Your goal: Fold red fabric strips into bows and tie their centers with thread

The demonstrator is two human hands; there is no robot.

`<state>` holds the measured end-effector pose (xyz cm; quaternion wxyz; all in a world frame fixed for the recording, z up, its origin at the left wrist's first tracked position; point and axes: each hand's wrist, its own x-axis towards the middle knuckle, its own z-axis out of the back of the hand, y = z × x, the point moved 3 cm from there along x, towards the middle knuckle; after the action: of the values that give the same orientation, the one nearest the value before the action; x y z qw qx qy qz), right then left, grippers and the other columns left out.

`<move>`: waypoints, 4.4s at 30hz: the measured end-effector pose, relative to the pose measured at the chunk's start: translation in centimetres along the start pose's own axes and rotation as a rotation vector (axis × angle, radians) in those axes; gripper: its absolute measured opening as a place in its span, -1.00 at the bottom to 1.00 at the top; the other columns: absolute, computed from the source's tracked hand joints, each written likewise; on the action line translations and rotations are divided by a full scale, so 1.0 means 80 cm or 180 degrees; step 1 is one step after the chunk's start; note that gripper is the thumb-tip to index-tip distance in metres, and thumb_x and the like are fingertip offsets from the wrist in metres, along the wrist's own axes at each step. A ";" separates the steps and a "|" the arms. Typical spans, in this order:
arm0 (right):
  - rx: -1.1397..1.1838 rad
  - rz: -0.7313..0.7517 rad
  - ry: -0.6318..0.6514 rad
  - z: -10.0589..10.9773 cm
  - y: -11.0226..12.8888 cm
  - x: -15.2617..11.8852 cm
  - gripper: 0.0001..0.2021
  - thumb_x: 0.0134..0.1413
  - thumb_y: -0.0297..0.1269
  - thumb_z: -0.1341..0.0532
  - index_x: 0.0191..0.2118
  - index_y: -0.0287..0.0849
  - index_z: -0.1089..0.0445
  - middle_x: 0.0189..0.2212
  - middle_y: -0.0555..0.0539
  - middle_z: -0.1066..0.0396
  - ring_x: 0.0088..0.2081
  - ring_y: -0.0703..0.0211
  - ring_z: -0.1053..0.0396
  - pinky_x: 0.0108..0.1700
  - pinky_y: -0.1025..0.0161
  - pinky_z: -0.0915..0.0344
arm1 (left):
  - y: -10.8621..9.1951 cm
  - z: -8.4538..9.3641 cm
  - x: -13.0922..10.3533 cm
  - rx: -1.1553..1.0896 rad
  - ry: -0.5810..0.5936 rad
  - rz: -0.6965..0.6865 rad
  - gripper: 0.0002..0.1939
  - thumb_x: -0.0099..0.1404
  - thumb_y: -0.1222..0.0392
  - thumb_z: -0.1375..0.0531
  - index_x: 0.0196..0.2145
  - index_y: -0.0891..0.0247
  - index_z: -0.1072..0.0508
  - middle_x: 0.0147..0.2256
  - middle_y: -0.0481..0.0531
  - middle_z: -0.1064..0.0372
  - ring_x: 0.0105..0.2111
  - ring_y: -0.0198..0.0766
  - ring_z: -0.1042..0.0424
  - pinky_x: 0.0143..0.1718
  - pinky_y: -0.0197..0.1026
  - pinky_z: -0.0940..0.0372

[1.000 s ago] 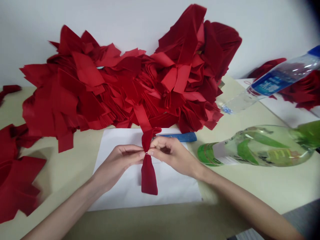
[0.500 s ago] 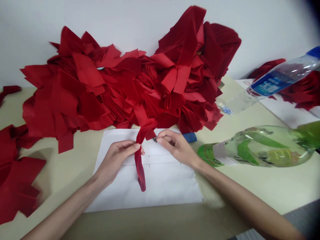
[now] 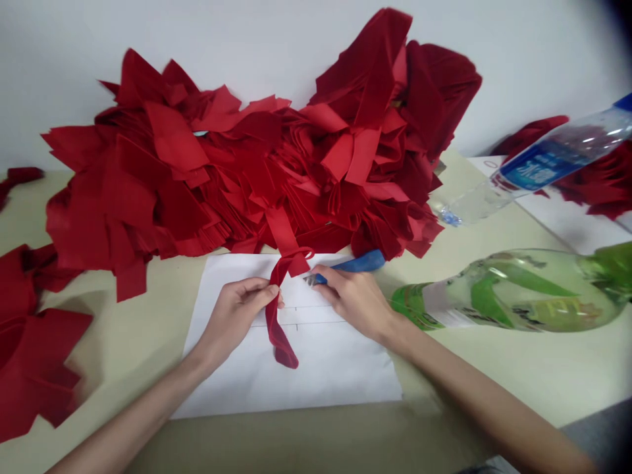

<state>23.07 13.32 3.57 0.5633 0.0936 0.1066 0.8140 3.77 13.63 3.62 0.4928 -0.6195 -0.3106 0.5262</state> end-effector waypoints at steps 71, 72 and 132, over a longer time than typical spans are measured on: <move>0.0238 0.0355 -0.0282 0.007 -0.025 0.013 -0.56 0.06 -0.19 -0.24 0.05 -0.28 -0.30 -0.05 -0.24 -0.34 -0.03 -0.08 -0.30 0.01 -0.01 -0.28 | -0.016 -0.001 -0.003 -0.0965 0.0627 0.0156 -0.77 0.29 0.13 -0.13 -0.45 0.27 -0.46 -0.38 -0.02 -0.38 -0.31 -0.32 -0.35 -0.22 -0.30 -0.22; 0.0258 0.0386 -0.0340 0.008 -0.024 0.012 -0.54 0.06 -0.21 -0.24 0.08 -0.27 -0.28 0.01 -0.26 -0.30 0.03 -0.09 -0.25 0.06 -0.03 -0.24 | -0.015 -0.001 -0.003 -0.1049 0.0638 0.0198 -0.77 0.29 0.13 -0.13 -0.44 0.27 -0.46 -0.37 -0.02 -0.38 -0.31 -0.33 -0.35 -0.23 -0.30 -0.22; 0.3459 -0.0597 -0.0227 0.002 0.040 -0.010 -0.87 0.05 -0.30 -0.21 -0.46 -0.22 -0.34 -0.54 0.05 -0.33 -0.49 0.36 -0.26 -0.43 0.38 -0.24 | 0.003 -0.027 -0.020 -0.1032 0.0393 0.0245 -0.86 0.17 0.19 -0.24 -0.50 0.26 -0.44 -0.43 -0.09 -0.32 -0.32 -0.34 -0.31 -0.16 -0.23 -0.29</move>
<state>20.53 11.48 4.62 0.5072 0.3885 0.5002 0.5845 5.37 11.53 3.83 0.3841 -0.7334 -0.3367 0.4486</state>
